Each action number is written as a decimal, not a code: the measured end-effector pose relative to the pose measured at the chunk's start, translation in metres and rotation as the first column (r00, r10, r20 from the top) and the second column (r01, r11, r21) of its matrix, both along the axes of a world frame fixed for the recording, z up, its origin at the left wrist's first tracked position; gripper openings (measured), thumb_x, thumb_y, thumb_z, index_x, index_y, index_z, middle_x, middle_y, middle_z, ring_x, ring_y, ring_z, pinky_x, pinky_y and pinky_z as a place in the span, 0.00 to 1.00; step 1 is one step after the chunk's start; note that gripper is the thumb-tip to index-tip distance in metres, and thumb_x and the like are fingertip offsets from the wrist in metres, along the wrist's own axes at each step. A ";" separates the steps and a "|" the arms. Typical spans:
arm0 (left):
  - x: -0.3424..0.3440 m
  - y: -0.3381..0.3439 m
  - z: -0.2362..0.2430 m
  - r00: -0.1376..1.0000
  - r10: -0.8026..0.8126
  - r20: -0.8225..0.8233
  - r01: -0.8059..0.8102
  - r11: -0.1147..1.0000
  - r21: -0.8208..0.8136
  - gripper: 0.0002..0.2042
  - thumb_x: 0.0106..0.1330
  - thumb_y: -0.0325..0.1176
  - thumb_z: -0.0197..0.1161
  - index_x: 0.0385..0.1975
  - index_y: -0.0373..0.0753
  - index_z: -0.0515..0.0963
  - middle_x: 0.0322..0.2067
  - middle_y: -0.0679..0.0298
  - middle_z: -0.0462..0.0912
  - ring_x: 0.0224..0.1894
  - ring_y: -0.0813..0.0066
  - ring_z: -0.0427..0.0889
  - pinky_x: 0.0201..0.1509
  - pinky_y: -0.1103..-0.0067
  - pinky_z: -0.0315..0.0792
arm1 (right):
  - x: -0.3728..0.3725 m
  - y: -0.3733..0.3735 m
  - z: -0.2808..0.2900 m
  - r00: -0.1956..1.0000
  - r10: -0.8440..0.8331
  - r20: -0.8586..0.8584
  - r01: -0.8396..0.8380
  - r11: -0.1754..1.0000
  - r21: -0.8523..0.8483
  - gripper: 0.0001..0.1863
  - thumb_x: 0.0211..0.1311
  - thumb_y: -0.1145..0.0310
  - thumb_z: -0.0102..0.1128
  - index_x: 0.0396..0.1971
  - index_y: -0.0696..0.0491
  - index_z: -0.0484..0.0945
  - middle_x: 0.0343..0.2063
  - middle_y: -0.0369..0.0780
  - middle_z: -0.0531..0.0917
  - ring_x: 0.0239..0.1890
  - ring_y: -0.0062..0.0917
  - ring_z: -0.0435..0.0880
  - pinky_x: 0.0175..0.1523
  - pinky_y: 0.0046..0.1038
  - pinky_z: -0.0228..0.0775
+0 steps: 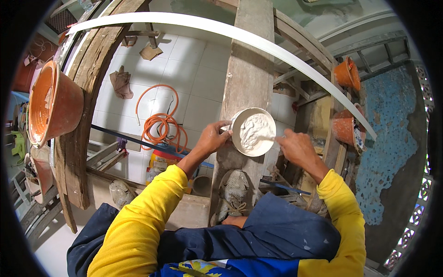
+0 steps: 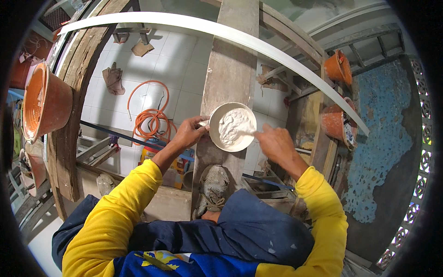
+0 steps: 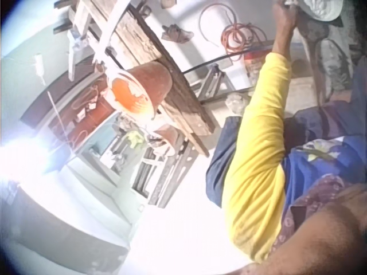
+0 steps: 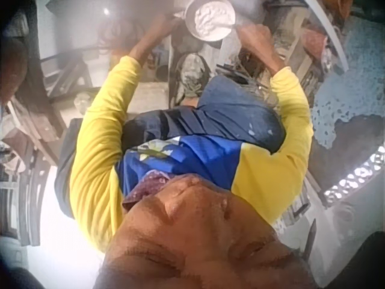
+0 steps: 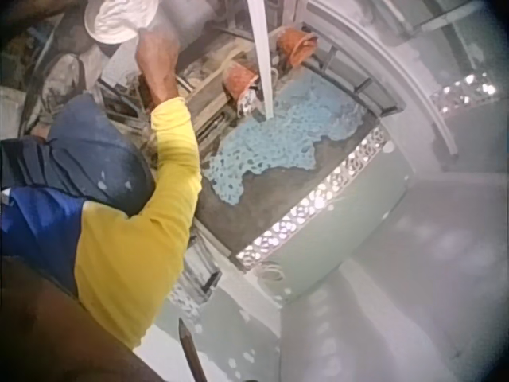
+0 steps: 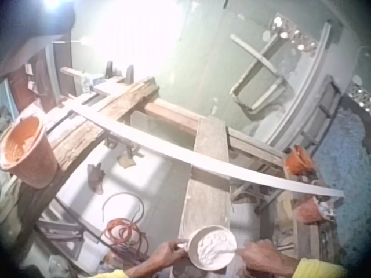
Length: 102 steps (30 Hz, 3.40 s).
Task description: The person scoops white powder from a bucket into a bowl, mixes it with water using a trowel, and applies the resulting paste onto a long white strip. The person then smooths the paste along the strip's surface.
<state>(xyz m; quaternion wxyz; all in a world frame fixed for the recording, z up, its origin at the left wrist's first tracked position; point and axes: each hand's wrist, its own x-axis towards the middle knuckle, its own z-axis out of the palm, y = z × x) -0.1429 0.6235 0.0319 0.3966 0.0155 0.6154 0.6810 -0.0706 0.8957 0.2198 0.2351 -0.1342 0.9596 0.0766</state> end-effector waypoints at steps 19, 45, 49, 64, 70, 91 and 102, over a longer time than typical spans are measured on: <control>-0.001 0.001 -0.004 0.997 -0.019 -0.070 0.017 0.999 -0.035 0.20 0.78 0.32 0.66 0.67 0.34 0.78 0.41 0.56 0.90 0.37 0.75 0.88 0.41 0.76 0.85 | -0.011 -0.035 0.002 0.983 -0.165 -0.085 0.156 0.982 -0.103 0.14 0.69 0.70 0.61 0.50 0.51 0.88 0.35 0.52 0.84 0.33 0.51 0.89 0.38 0.49 0.82; 0.006 0.008 -0.016 0.971 -0.031 -0.235 -0.003 0.990 -0.143 0.21 0.71 0.36 0.69 0.62 0.36 0.83 0.37 0.43 0.90 0.37 0.54 0.92 0.47 0.65 0.82 | -0.013 -0.037 -0.011 0.925 -0.371 -0.083 0.356 0.922 -0.152 0.15 0.71 0.62 0.63 0.50 0.52 0.89 0.37 0.52 0.86 0.39 0.55 0.86 0.46 0.54 0.77; 0.003 0.004 -0.009 0.979 -0.064 -0.192 0.051 0.996 -0.073 0.21 0.77 0.30 0.65 0.67 0.29 0.77 0.44 0.48 0.91 0.42 0.69 0.91 0.42 0.74 0.84 | 0.005 -0.058 -0.003 0.982 -0.180 0.060 0.185 0.977 -0.105 0.14 0.72 0.70 0.55 0.48 0.51 0.88 0.37 0.53 0.85 0.36 0.51 0.89 0.43 0.54 0.80; 0.007 0.006 -0.005 0.977 -0.093 -0.192 0.071 0.990 -0.120 0.20 0.79 0.31 0.64 0.67 0.31 0.79 0.40 0.57 0.92 0.37 0.77 0.87 0.42 0.77 0.81 | -0.055 -0.045 -0.026 0.981 0.064 -0.183 -0.065 0.998 -0.002 0.08 0.65 0.71 0.61 0.38 0.52 0.88 0.37 0.50 0.83 0.30 0.46 0.89 0.35 0.49 0.81; 0.008 -0.003 -0.004 0.953 -0.014 -0.304 -0.009 0.997 -0.074 0.20 0.73 0.34 0.66 0.62 0.34 0.82 0.39 0.45 0.91 0.37 0.60 0.91 0.46 0.67 0.80 | -0.061 -0.080 0.000 0.852 0.513 -0.106 -0.522 0.849 -0.082 0.08 0.59 0.68 0.64 0.37 0.48 0.87 0.37 0.39 0.80 0.45 0.32 0.84 0.52 0.36 0.75; 0.008 0.006 -0.030 0.976 0.029 -0.215 -0.034 0.999 -0.017 0.21 0.73 0.36 0.68 0.64 0.34 0.82 0.34 0.47 0.91 0.32 0.67 0.88 0.45 0.69 0.81 | -0.057 -0.031 -0.020 0.979 -0.048 -0.200 0.035 0.997 -0.067 0.09 0.65 0.70 0.61 0.41 0.50 0.89 0.36 0.50 0.82 0.35 0.51 0.87 0.41 0.51 0.80; 0.011 0.004 -0.019 0.992 0.052 -0.116 -0.050 0.999 0.016 0.22 0.72 0.36 0.70 0.63 0.35 0.83 0.35 0.47 0.90 0.36 0.66 0.90 0.45 0.68 0.80 | -0.035 -0.054 -0.012 0.986 -0.105 -0.131 0.094 0.991 -0.092 0.12 0.68 0.70 0.62 0.48 0.50 0.88 0.35 0.51 0.82 0.33 0.53 0.88 0.39 0.51 0.80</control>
